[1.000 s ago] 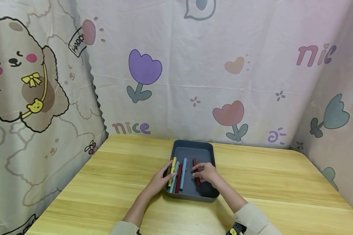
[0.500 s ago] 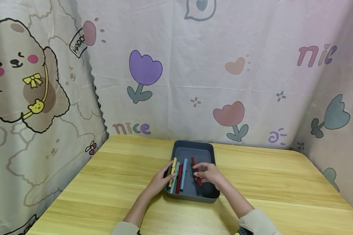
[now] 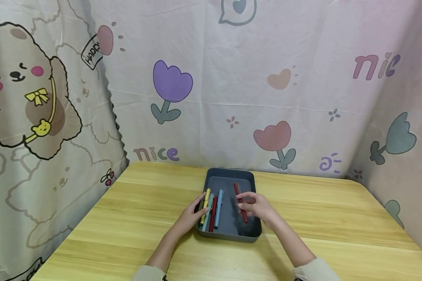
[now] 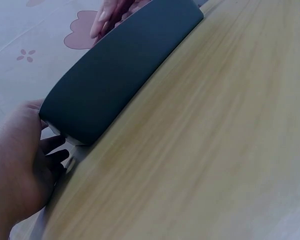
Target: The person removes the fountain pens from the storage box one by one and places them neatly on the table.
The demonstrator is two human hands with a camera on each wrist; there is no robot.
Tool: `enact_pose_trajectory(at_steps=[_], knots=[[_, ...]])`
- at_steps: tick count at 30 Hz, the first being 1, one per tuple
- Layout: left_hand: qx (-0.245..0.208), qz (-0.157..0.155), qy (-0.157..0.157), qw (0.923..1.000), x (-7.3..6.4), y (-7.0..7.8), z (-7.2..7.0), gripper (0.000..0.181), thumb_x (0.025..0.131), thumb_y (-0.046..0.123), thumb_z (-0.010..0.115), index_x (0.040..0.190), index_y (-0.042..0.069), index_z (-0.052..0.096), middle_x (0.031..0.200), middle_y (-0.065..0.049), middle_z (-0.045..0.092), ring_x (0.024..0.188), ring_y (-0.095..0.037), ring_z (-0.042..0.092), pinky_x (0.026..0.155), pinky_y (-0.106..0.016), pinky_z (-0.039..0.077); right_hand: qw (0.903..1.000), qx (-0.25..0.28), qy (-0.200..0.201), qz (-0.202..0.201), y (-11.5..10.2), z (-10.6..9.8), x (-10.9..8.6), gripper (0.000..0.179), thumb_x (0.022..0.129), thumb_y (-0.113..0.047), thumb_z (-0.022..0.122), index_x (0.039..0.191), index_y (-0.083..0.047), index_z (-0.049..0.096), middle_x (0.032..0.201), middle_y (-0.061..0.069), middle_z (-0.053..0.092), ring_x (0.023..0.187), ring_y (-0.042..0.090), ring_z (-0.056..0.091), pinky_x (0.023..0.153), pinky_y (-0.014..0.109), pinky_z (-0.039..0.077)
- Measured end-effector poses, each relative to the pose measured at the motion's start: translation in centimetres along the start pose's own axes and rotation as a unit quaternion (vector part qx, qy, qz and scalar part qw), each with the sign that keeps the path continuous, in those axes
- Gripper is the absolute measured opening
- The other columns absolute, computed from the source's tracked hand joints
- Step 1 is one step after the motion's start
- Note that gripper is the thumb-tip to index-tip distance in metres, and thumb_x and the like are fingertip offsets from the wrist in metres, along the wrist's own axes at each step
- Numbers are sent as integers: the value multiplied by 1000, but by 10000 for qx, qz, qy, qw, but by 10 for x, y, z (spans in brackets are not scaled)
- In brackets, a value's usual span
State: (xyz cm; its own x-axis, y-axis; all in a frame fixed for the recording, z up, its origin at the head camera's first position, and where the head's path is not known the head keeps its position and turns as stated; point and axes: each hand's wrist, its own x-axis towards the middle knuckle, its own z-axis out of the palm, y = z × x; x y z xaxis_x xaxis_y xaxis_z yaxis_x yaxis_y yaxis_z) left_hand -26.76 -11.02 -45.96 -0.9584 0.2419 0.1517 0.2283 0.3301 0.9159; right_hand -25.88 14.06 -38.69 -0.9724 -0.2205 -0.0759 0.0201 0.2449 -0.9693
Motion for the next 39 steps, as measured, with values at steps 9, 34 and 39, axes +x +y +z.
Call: enact_pose_trajectory(at_steps=[9,34,39], knots=[[47,-19,-20,10000,1,0,1,58,93,28,55,145,16,31,145,-18,26,130,-42,21,99,-61,20,9996,269,91,-14,0,-17,-8,37,88,-5,61,122,6,52,102,24,61,87,35,62,73,36,52],[16,-176,2,9998,0,2,-1,59,93,30,55,145,19,31,146,-19,25,130,-44,19,98,-63,20,9963,799,128,-286,22,-57,-23,42,91,-2,55,126,16,41,108,30,57,89,34,61,78,38,50],[-53,-128,-40,9999,-9,25,-4,57,94,22,55,145,12,30,145,-22,25,130,-45,18,98,-63,20,9954,897,142,-307,24,-61,-26,42,91,-1,55,127,16,40,107,26,59,85,29,63,79,40,50]])
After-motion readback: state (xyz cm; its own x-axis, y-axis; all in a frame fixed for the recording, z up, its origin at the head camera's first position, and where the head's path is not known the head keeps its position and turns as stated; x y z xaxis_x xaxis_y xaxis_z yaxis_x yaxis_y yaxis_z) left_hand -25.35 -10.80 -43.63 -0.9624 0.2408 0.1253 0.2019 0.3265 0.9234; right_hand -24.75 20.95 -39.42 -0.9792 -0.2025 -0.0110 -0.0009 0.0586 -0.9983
